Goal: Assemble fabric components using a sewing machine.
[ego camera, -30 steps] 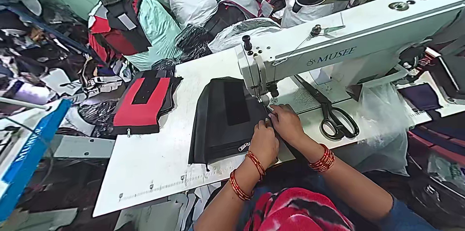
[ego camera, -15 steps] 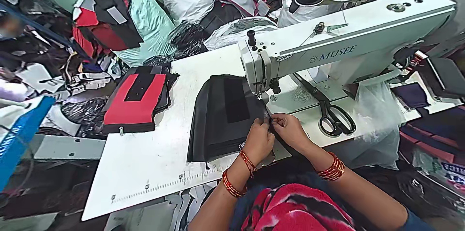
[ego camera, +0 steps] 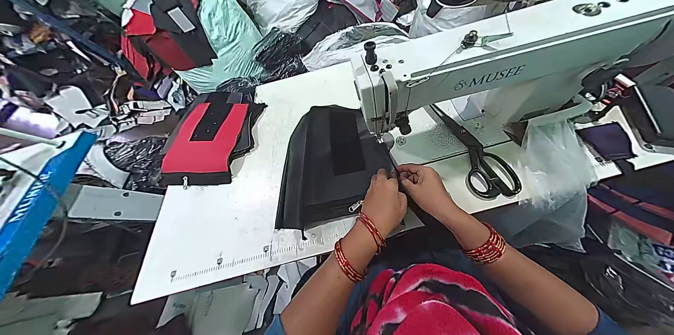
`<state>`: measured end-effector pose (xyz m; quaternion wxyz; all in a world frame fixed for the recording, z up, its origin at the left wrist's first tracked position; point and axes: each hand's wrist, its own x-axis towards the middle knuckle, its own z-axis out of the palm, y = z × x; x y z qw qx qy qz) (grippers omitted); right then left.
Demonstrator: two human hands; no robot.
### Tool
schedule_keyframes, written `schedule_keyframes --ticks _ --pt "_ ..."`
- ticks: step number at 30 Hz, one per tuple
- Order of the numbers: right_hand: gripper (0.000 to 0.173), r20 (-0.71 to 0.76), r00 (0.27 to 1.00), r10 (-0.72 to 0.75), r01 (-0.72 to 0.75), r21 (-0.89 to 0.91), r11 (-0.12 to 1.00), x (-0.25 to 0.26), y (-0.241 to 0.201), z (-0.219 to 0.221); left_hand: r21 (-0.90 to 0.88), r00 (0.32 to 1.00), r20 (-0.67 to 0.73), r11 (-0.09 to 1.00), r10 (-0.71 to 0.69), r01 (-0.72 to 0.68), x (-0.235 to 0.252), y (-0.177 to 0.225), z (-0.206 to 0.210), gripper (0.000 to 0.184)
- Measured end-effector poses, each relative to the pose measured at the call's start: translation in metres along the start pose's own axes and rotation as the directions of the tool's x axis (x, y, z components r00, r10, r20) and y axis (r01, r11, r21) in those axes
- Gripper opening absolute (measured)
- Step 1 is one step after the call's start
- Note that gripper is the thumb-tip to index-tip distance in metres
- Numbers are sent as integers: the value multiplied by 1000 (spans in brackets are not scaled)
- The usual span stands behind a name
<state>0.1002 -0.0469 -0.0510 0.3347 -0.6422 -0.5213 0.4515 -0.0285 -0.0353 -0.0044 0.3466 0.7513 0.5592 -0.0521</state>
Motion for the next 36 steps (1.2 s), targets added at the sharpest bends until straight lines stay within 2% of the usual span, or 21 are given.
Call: schedule_keyframes --ticks 9,15,17,24,27,30,32,36 --pt "28 43 999 -10 10 -6 1000 -2 3 -3 18 1000 -7 1000 4 -4 0 2 0 38" --pt "30 90 995 -33 37 -43 998 -1 2 -8 -31 993 -93 997 73 -76 -1 -8 7 34" --pt "31 97 993 -59 68 -86 994 -2 2 -9 -29 994 -83 997 71 -74 -2 -8 7 34" --pt "32 97 986 -136 151 -164 975 -7 5 -9 35 993 -71 995 92 -90 -4 -5 9 39" --pt "32 142 978 -155 189 -268 945 -9 0 -8 56 987 -76 989 143 -139 -10 -7 13 46" --pt "35 214 965 -154 225 -361 905 -8 -6 -9 42 956 -166 971 240 -237 -19 -17 24 53" --pt "36 253 960 -121 224 -428 876 -9 -11 -8 30 927 -220 952 303 -304 -23 -25 30 47" --pt "38 352 935 -39 241 -551 799 -7 -21 -6 184 853 -315 909 416 -375 -22 -40 31 32"
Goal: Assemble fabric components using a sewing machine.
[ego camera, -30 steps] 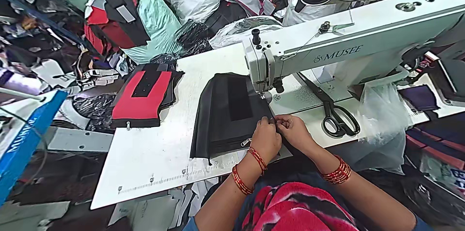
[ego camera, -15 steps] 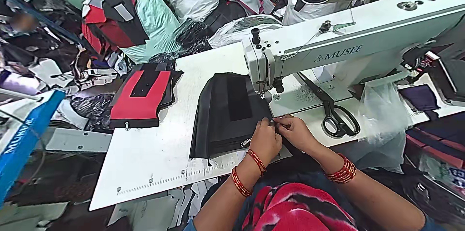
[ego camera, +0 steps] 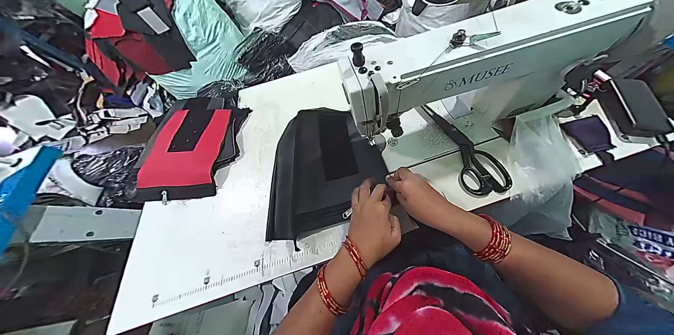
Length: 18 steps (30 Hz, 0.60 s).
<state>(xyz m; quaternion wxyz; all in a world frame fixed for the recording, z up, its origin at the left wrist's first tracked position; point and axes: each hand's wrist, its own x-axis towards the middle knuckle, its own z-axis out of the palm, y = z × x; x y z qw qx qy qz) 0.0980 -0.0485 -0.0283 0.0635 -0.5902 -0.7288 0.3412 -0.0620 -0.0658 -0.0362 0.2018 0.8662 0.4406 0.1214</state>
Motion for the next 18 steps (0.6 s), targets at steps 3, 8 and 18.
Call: schedule_keyframes --ticks 3,8,18 --pt "36 60 998 -32 31 10 999 4 -1 -10 -59 999 2 997 47 -47 5 -14 -3 30" --pt "36 -70 996 -62 70 128 989 0 9 -2 28 941 -225 967 254 -255 10 -36 15 29" --pt "27 -240 969 -49 31 -81 996 -3 -5 28 -162 990 -117 983 73 -91 39 -47 -15 46"
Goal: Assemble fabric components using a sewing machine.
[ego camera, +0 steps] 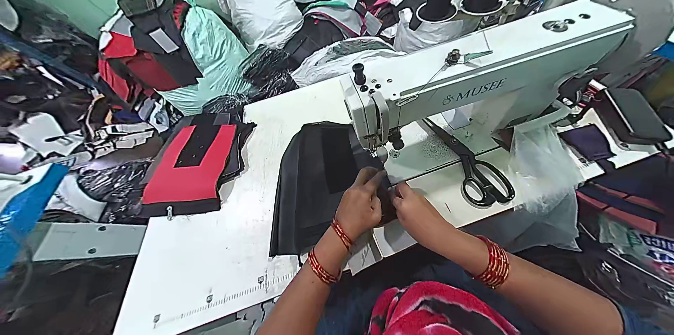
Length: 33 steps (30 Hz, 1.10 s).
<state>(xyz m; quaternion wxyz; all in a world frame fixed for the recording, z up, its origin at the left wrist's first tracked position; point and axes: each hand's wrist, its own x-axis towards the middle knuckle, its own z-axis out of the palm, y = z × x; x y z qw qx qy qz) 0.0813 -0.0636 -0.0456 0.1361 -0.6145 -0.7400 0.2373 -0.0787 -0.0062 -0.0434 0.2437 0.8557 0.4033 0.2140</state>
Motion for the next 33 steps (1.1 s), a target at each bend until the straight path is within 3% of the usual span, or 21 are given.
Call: schedule_keyframes --ticks 2,4,6,11,15,24,29,33 --pt "27 -16 1000 4 -5 -39 999 -2 -3 3 87 989 149 996 -9 -4 19 1 -4 53" --pt "27 -20 1000 12 -14 -69 997 -2 -5 4 200 912 401 980 -81 -1 39 6 -7 54" --pt "27 -22 999 24 -26 -90 996 -2 -6 5 260 865 495 964 -79 -60 46 3 -3 48" --pt "26 -125 992 -27 15 -102 995 -2 -1 13 114 962 204 971 183 -209 23 -22 4 40" --pt "27 -137 989 -52 35 -124 992 -3 1 14 149 969 102 959 225 -239 13 -31 6 40" --pt "26 -166 983 -71 51 -126 991 6 4 14 116 971 118 968 209 -223 15 -37 2 40" --pt "32 -64 998 -15 7 -120 993 24 4 6 87 978 174 987 117 -133 31 -40 -8 39" --pt "28 -163 984 -70 46 -144 989 37 7 10 90 972 218 991 81 -103 45 -48 -14 38"
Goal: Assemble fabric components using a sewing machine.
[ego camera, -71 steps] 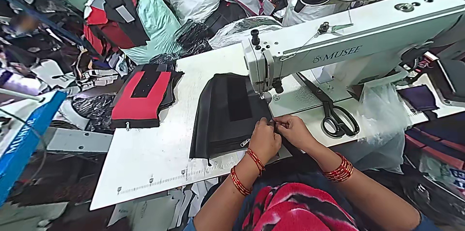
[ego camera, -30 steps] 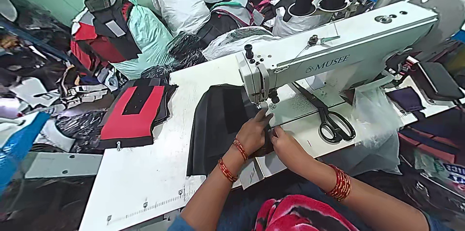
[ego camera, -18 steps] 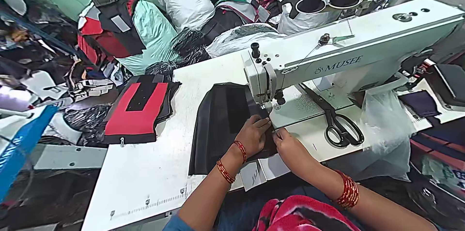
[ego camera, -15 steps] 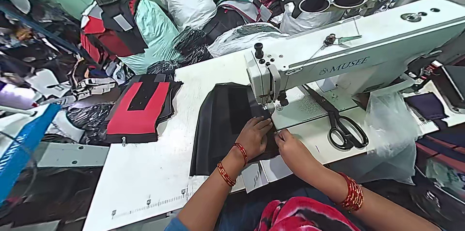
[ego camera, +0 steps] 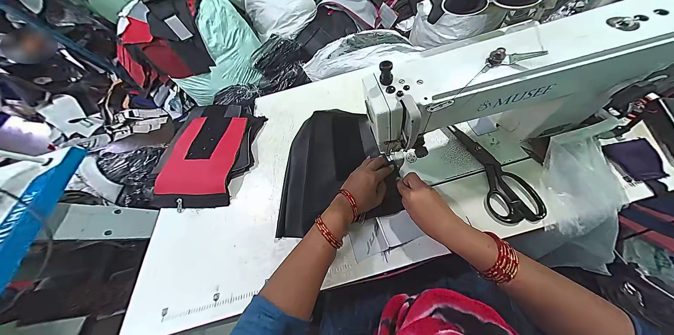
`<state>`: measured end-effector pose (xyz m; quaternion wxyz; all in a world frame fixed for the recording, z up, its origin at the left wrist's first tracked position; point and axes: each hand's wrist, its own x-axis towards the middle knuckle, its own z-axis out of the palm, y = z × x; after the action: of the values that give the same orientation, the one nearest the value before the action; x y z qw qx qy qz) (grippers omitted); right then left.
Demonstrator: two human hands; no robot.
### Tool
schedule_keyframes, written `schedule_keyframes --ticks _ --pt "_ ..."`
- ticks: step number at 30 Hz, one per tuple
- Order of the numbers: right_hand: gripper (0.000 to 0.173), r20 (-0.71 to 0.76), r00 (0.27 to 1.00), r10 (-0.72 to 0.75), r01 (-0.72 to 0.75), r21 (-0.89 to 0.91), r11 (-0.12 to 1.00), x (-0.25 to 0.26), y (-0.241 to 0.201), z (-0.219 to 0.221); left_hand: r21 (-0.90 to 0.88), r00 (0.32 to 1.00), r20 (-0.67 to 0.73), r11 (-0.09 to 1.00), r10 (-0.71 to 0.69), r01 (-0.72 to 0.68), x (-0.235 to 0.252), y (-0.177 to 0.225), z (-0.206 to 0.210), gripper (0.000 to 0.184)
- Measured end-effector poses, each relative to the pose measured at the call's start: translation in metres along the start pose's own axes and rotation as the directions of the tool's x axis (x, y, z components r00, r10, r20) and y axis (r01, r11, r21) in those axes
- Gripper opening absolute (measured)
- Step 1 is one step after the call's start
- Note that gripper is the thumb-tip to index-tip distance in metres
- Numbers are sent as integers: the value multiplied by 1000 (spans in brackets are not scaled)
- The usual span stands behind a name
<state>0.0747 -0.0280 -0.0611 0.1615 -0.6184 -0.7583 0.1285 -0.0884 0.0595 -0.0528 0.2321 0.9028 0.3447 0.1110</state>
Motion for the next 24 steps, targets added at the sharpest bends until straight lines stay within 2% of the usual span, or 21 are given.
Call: schedule_keyframes --ticks 3,6,9,12,16,19,24 --pt "29 18 1000 17 -18 36 999 9 1 -2 1 1000 32 1000 0 0 7 -8 -4 39" --pt "32 151 985 80 -93 79 993 17 -1 -10 20 999 -12 999 42 -42 10 -14 -3 35" --pt "32 167 982 87 -101 76 992 19 -2 -12 36 998 -26 998 52 -51 11 -12 -3 33" --pt "32 126 989 74 -92 144 985 17 3 -12 24 998 -3 997 -69 70 8 4 -2 33" --pt "38 108 990 93 -123 319 940 12 14 -19 -41 953 0 952 -303 303 -12 40 10 39" --pt "42 152 978 143 -187 339 922 3 18 -24 -66 940 -170 955 -297 290 -34 56 33 38" --pt "39 164 959 232 -276 335 901 -10 21 -28 -80 941 -47 940 -335 331 -45 66 30 61"
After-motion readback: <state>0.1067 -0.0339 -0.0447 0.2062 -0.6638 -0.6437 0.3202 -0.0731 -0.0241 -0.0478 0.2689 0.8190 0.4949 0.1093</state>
